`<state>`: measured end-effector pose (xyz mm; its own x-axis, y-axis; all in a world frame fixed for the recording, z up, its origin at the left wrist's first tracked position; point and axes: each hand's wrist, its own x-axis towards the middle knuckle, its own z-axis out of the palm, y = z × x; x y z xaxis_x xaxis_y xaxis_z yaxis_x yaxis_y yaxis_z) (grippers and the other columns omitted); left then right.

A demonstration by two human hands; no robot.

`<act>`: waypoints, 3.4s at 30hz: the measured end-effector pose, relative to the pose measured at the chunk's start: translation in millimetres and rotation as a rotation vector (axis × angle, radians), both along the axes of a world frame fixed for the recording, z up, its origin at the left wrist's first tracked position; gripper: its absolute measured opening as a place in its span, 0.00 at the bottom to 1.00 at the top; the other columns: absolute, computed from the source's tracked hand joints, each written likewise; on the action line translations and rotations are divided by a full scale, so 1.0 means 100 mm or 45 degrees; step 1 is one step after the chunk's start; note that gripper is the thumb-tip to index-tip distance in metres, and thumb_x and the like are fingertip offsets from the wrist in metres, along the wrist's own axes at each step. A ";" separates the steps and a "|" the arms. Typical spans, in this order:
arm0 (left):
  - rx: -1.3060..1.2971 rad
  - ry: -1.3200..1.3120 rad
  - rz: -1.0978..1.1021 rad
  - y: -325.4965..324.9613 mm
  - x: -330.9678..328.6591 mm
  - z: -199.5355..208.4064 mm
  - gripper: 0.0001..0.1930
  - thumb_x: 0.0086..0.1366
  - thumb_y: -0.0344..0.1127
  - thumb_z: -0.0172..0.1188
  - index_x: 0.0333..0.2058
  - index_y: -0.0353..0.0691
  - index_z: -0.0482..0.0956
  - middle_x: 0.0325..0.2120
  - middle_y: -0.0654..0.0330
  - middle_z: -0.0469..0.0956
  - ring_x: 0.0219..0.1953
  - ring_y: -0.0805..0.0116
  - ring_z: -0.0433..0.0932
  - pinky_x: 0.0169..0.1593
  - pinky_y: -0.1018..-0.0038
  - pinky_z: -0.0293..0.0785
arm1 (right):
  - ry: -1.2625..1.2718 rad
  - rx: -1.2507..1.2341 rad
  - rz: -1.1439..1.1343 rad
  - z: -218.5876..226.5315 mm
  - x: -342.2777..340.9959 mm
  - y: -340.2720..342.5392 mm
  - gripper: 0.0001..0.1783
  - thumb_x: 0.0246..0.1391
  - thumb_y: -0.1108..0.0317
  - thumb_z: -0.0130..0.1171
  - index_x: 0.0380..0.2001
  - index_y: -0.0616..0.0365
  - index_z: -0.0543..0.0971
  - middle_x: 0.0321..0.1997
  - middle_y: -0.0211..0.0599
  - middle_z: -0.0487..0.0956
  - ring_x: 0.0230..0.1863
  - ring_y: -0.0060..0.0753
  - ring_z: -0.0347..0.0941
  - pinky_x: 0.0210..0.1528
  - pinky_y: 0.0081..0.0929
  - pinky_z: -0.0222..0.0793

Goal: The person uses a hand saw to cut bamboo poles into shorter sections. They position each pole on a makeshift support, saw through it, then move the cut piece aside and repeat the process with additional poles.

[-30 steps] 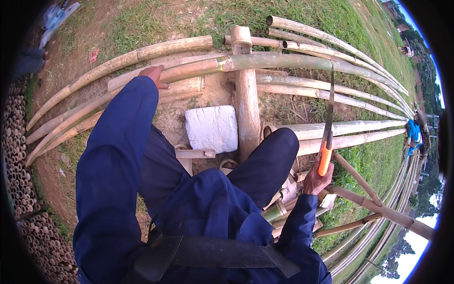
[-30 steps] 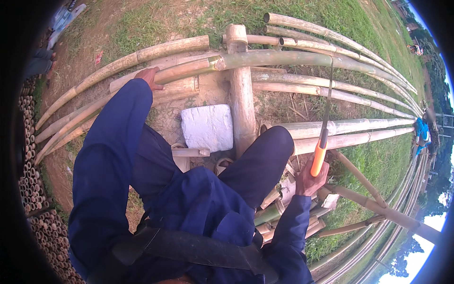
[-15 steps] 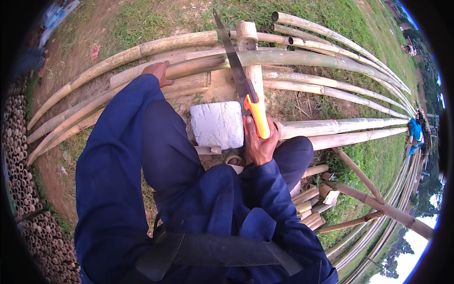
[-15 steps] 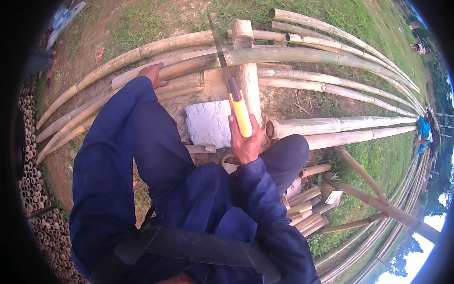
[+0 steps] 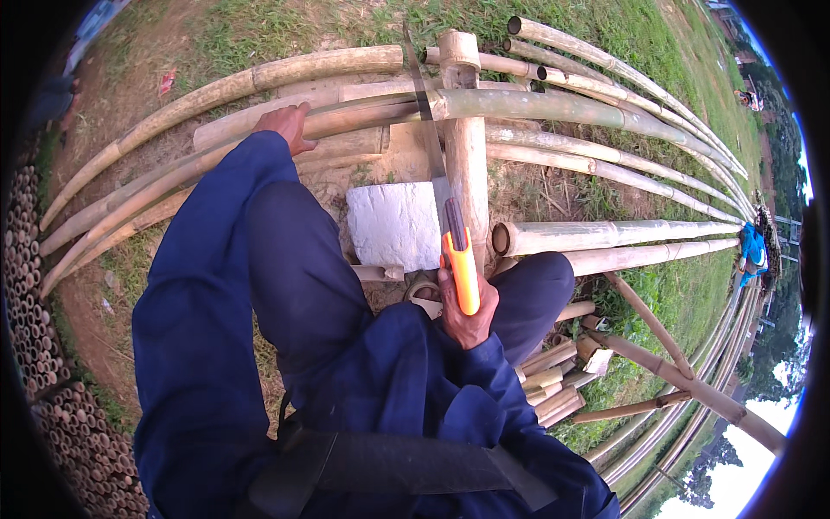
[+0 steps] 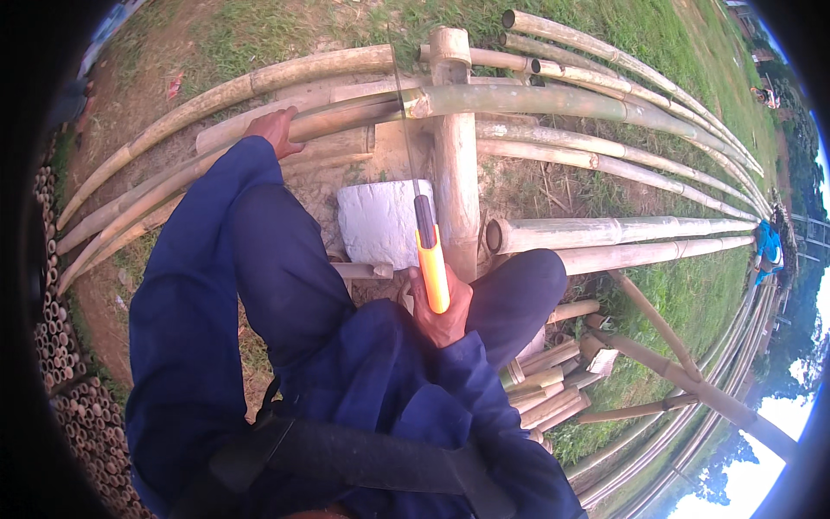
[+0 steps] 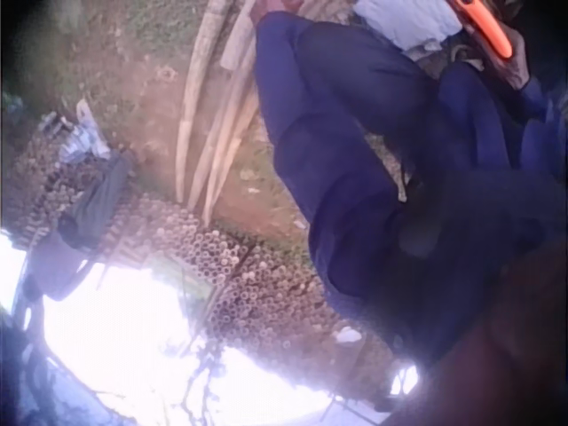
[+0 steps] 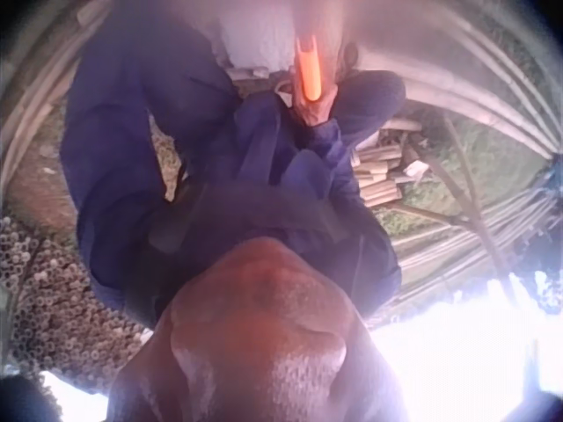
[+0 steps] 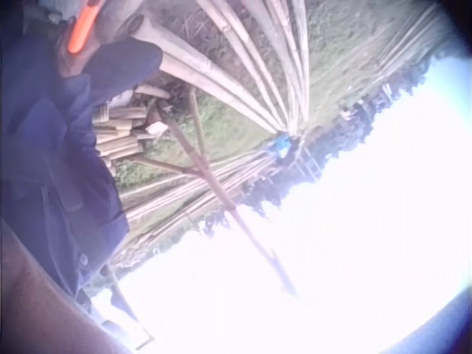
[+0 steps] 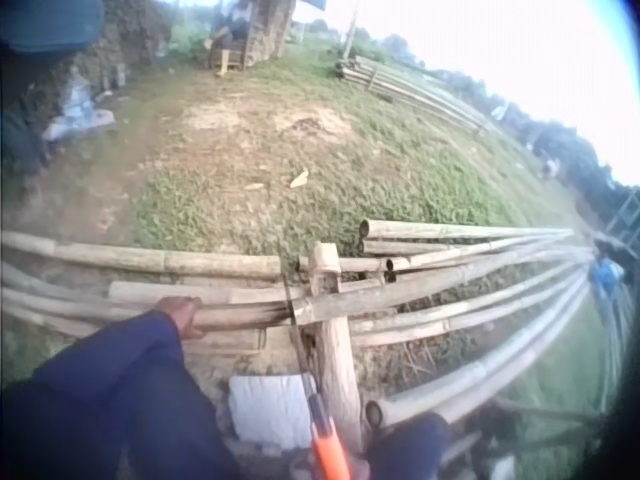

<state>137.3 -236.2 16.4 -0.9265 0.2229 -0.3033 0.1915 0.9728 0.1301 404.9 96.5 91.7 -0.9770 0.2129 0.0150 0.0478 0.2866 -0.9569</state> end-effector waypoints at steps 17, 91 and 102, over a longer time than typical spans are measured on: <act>-0.012 0.075 0.023 0.03 0.11 0.06 0.35 0.58 0.54 0.72 0.56 0.38 0.71 0.45 0.45 0.82 0.47 0.42 0.83 0.52 0.52 0.79 | -0.138 0.020 0.012 -0.26 -0.68 -0.06 0.10 0.63 0.69 0.65 0.36 0.68 0.82 0.22 0.31 0.77 0.24 0.18 0.67 0.28 0.26 0.66; 0.149 -0.054 -0.118 1.01 -0.40 0.13 0.43 0.57 0.70 0.64 0.53 0.32 0.79 0.38 0.40 0.85 0.44 0.44 0.85 0.52 0.54 0.80 | -0.211 -0.038 0.103 -0.13 -0.63 -0.03 0.09 0.64 0.70 0.64 0.37 0.68 0.82 0.24 0.28 0.77 0.26 0.16 0.68 0.28 0.23 0.66; 0.177 -0.053 -0.035 1.03 -0.33 0.12 0.41 0.57 0.70 0.64 0.52 0.34 0.79 0.42 0.42 0.84 0.46 0.45 0.85 0.53 0.54 0.80 | -0.148 -0.010 0.133 -0.06 -1.01 0.00 0.09 0.63 0.71 0.64 0.39 0.69 0.83 0.22 0.28 0.77 0.24 0.16 0.69 0.28 0.23 0.66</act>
